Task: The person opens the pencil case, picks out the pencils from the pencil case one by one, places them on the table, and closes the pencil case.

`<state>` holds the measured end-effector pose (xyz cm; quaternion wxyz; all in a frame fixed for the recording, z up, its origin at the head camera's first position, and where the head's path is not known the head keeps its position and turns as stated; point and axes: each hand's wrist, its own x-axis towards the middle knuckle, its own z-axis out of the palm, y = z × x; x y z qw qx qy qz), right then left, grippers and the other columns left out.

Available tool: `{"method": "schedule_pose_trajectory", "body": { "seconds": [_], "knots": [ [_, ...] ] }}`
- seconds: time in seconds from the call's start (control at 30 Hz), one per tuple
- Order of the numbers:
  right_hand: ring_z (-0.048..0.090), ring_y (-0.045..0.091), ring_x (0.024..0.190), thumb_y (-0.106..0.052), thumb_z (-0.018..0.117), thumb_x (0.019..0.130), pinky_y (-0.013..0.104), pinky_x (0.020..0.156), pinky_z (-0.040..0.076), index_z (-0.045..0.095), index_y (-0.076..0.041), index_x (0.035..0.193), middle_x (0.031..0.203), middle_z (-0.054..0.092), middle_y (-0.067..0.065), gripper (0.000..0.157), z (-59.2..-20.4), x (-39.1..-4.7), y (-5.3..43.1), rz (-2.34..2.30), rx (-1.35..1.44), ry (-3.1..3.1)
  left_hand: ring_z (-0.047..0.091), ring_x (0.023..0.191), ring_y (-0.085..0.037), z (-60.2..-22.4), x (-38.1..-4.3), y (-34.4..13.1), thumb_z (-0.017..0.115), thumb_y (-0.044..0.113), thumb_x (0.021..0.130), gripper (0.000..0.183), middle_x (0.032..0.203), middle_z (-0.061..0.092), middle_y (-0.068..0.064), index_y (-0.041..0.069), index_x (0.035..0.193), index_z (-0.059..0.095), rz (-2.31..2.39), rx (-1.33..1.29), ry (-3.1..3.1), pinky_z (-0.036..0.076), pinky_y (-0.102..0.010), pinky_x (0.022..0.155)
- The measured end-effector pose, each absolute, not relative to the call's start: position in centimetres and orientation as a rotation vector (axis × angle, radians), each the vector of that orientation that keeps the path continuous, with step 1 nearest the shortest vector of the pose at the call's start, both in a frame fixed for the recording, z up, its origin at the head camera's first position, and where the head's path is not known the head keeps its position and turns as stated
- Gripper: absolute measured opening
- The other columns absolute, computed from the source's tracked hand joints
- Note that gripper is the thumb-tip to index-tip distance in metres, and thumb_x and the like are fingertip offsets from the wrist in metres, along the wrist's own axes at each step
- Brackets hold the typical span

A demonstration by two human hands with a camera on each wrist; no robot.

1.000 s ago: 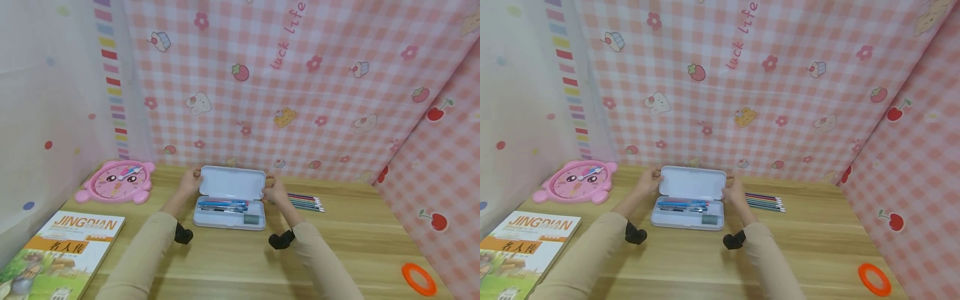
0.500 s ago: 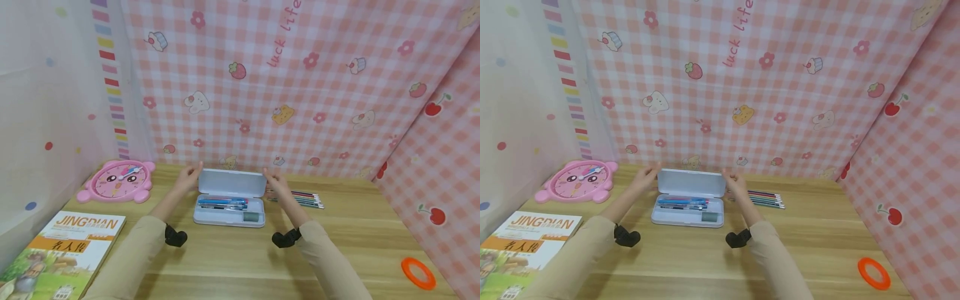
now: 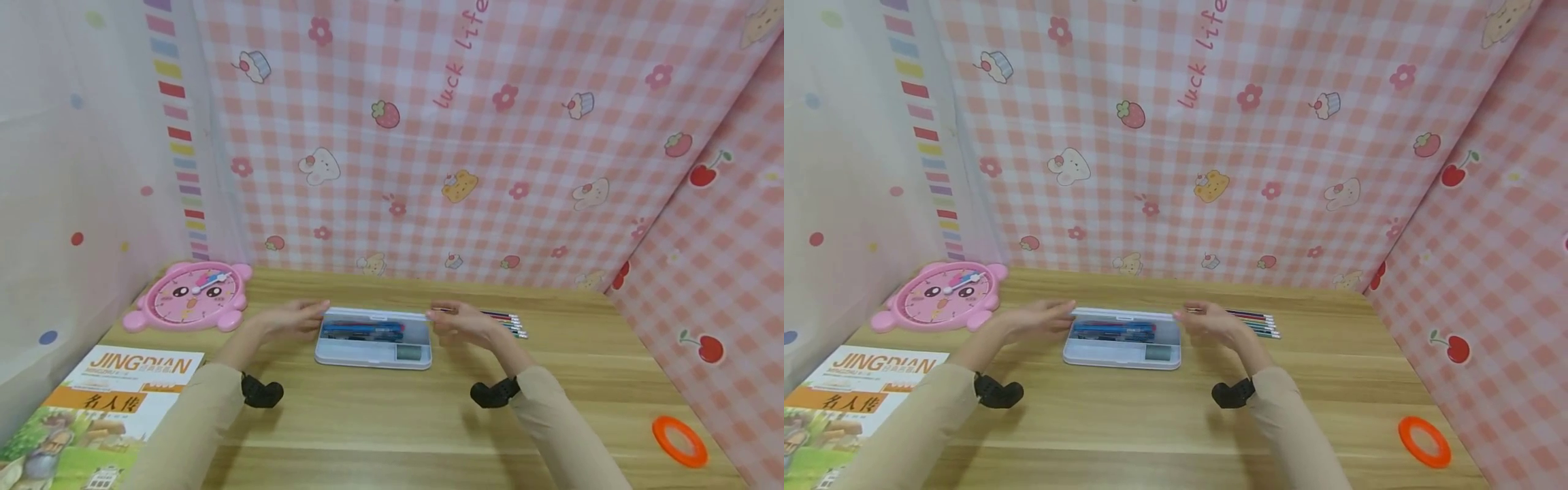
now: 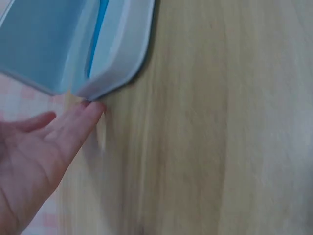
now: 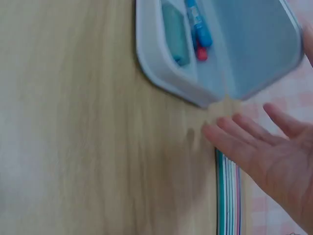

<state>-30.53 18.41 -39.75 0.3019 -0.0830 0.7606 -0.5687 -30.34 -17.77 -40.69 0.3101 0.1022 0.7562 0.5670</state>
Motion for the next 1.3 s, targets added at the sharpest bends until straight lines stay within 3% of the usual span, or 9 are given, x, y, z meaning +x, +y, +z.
{"method": "schedule_pose_trajectory", "body": {
  "seconds": [0.17,0.3,0.47,0.63,0.83,0.97,1.13,1.3],
  "knots": [
    [0.025,0.037,0.136,-0.027,0.065,0.085,0.048,0.104,0.038,0.012,-0.005,0.147,0.15,0.017,0.023,0.084,-40.7,-29.9,18.7,-1.322,-0.334,2.046,0.025,0.135,-0.039,-41.0,-29.4,-18.1,0.058,0.036,0.089,0.084,0.147,0.019,-0.03,-0.009,0.143,0.011,1.268,0.433,2.162,0.027,-0.046,0.111],
    [0.031,0.037,0.133,-0.023,0.073,0.077,0.048,0.105,0.035,0.012,-0.006,0.147,0.146,0.025,0.024,0.095,-40.6,-29.4,17.7,-1.212,-0.351,2.178,0.025,0.135,-0.038,-41.1,-28.8,-17.6,0.07,0.02,0.081,0.087,0.144,0.028,-0.028,-0.008,0.142,0.015,1.264,0.531,2.186,0.018,-0.048,0.113],
    [0.032,0.037,0.132,-0.023,0.077,0.074,0.049,0.109,0.03,0.01,-0.006,0.147,0.146,0.024,0.024,0.101,-40.5,-28.9,16.5,-1.074,-0.4,2.292,0.019,0.137,-0.034,-41.4,-28.2,-17.0,0.074,0.006,0.073,0.095,0.147,0.022,-0.027,-0.008,0.142,0.01,1.337,0.481,2.142,0.011,-0.047,0.115],
    [0.028,0.037,0.135,-0.025,0.074,0.076,0.047,0.11,0.028,0.011,0.0,0.146,0.149,0.02,0.023,0.097,-40.6,-28.8,16.2,-0.971,-0.459,2.362,0.016,0.138,-0.038,-41.0,-28.1,-16.6,0.074,0.012,0.074,0.096,0.147,0.019,-0.03,-0.01,0.141,0.01,1.19,0.481,2.266,0.012,-0.049,0.114],
    [0.032,0.036,0.132,-0.031,0.075,0.073,0.046,0.109,0.029,0.016,0.0,0.145,0.146,0.027,0.023,0.098,-40.2,-28.7,15.7,-0.826,-0.463,2.456,0.031,0.13,-0.038,-40.3,-28.2,-16.1,0.075,0.014,0.074,0.09,0.137,0.035,-0.029,-0.012,0.138,0.018,0.986,0.57,2.384,0.021,-0.049,0.112],
    [0.032,0.036,0.132,-0.032,0.074,0.074,0.047,0.109,0.029,0.016,0.0,0.145,0.145,0.028,0.024,0.097,-40.0,-28.5,15.5,-0.781,-0.479,2.485,0.033,0.128,-0.04,-40.0,-27.9,-16.0,0.074,0.017,0.076,0.085,0.133,0.038,-0.03,-0.014,0.135,0.022,0.892,0.619,2.45,0.023,-0.05,0.111],
    [0.029,0.036,0.134,-0.029,0.069,0.08,0.047,0.11,0.028,0.01,0.003,0.145,0.146,0.023,0.027,0.093,-40.0,-27.8,15.6,-0.78,-0.551,2.518,0.022,0.134,-0.043,-40.1,-27.1,-16.1,0.068,0.019,0.082,0.087,0.141,0.025,-0.035,-0.018,0.137,0.012,0.916,0.64,2.468,0.016,-0.052,0.113],
    [0.026,0.039,0.135,-0.028,0.072,0.078,0.05,0.11,0.025,0.002,0.005,0.145,0.146,0.022,0.03,0.102,-40.4,-26.0,16.8,-0.79,-0.669,2.566,0.016,0.136,-0.044,-40.6,-25.7,-16.8,0.056,0.031,0.09,0.084,0.145,0.016,-0.034,-0.012,0.141,0.005,1.014,0.622,2.449,0.015,-0.053,0.113]
  ]
}}
